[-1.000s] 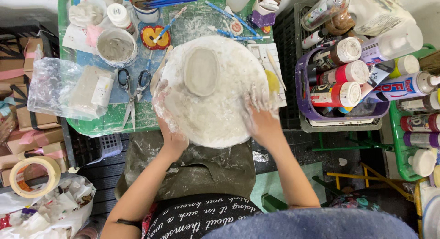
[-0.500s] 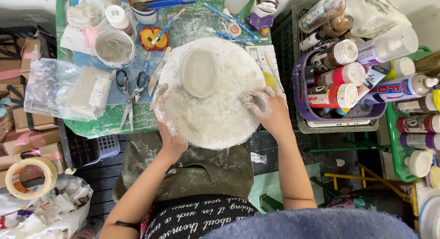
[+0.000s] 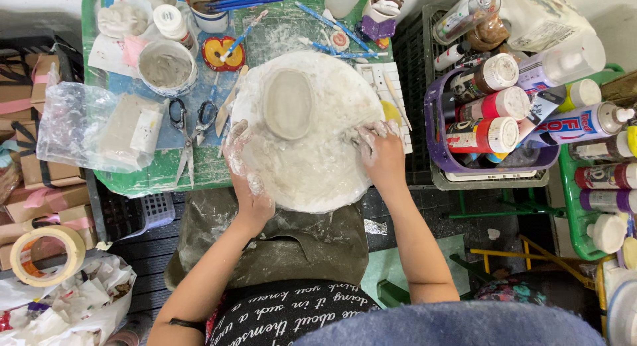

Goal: The person shapes wet clay by hand on a plaster bat, repeatedly pressing, smoothing, and molding an oval form while incorporating smaller clay pieces.

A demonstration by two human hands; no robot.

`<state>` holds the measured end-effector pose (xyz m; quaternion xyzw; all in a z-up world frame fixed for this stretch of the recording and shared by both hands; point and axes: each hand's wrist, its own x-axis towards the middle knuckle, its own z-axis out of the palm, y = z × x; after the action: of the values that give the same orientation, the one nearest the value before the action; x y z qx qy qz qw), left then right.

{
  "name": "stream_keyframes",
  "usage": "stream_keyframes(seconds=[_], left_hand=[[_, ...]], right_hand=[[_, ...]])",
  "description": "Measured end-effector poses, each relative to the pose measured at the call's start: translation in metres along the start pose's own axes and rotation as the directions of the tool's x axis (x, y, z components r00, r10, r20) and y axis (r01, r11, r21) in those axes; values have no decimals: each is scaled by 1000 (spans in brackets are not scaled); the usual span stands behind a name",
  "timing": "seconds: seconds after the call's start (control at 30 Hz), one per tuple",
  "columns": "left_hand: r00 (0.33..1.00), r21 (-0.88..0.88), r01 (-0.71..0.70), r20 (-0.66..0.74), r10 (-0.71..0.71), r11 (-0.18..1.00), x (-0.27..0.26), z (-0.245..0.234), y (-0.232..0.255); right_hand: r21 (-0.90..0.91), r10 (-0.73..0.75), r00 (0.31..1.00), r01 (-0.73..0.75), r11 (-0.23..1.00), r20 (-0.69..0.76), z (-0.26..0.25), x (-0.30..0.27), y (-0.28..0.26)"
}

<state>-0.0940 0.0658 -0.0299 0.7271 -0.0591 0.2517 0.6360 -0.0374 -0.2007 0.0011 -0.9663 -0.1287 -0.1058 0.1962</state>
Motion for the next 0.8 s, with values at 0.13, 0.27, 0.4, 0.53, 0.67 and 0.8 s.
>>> stream_keyframes(seconds=[0.13, 0.27, 0.4, 0.53, 0.67, 0.8], left_hand=[[999, 6, -51, -2, 51, 999, 2, -2, 0], [1000, 4, -18, 24, 18, 1000, 1, -3, -3], [999, 2, -47, 7, 47, 999, -4, 1, -2], [999, 20, -36, 24, 35, 999, -5, 3, -4], [999, 23, -31, 11, 31, 999, -4, 1, -3], [1000, 29, -20, 6, 20, 999, -3, 0, -2]], right_hand=[[97, 161, 966, -183, 978, 202, -20, 13, -1], [400, -253, 932, 134, 907, 260, -69, 17, 7], [107, -69, 986, 53, 993, 154, -66, 21, -8], [95, 24, 982, -43, 995, 188, -41, 25, -23], [52, -75, 993, 70, 996, 93, -27, 27, -22], [-16, -56, 995, 57, 998, 87, -17, 22, -19]])
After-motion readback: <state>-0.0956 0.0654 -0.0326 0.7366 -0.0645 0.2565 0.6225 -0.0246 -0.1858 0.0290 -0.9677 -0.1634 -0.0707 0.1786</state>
